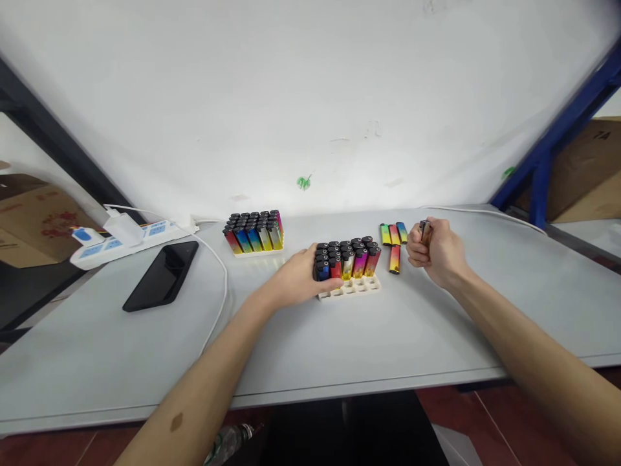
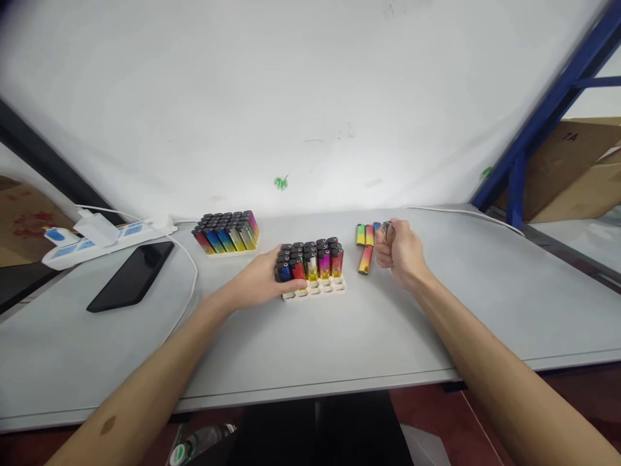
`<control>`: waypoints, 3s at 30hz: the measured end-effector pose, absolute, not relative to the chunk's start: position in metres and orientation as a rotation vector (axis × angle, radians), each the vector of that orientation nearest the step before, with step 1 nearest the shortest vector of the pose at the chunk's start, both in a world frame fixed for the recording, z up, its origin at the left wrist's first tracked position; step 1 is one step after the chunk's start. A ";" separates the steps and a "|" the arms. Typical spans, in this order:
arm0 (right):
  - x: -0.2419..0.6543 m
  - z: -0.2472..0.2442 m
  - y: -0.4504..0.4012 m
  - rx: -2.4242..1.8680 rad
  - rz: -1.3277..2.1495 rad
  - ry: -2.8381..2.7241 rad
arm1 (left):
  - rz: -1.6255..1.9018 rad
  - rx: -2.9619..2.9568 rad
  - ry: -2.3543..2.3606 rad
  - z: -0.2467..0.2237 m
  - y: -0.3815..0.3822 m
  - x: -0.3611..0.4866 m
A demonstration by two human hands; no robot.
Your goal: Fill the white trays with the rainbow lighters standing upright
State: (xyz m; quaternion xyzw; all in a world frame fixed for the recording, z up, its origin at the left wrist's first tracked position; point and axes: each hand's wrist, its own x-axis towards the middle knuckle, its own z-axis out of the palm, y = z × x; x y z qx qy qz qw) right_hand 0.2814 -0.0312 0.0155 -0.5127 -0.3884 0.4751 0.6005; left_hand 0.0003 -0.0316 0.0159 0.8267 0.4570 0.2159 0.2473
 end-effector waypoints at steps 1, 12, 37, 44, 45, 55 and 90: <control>0.281 0.015 -0.031 -1.192 1.089 -0.905 | 0.591 2.253 1.245 0.016 -0.032 0.000; 0.278 0.014 -0.037 -1.157 1.032 -1.188 | 0.619 2.266 1.221 0.017 -0.032 0.000; 0.244 0.020 -0.068 -0.918 0.668 -1.746 | 0.945 2.506 1.040 0.013 -0.033 0.008; 0.233 0.006 -0.070 -0.979 0.325 -1.887 | 0.963 2.609 0.944 0.015 -0.037 0.011; 0.231 0.004 -0.070 -0.977 0.306 -1.896 | 0.971 2.616 0.940 0.016 -0.038 0.011; 0.221 0.004 -0.075 -0.881 -0.072 -2.040 | 1.087 2.657 0.913 0.017 -0.042 0.017; 0.284 0.007 -0.036 -2.252 0.133 -1.873 | 1.291 2.762 0.837 0.015 -0.042 0.018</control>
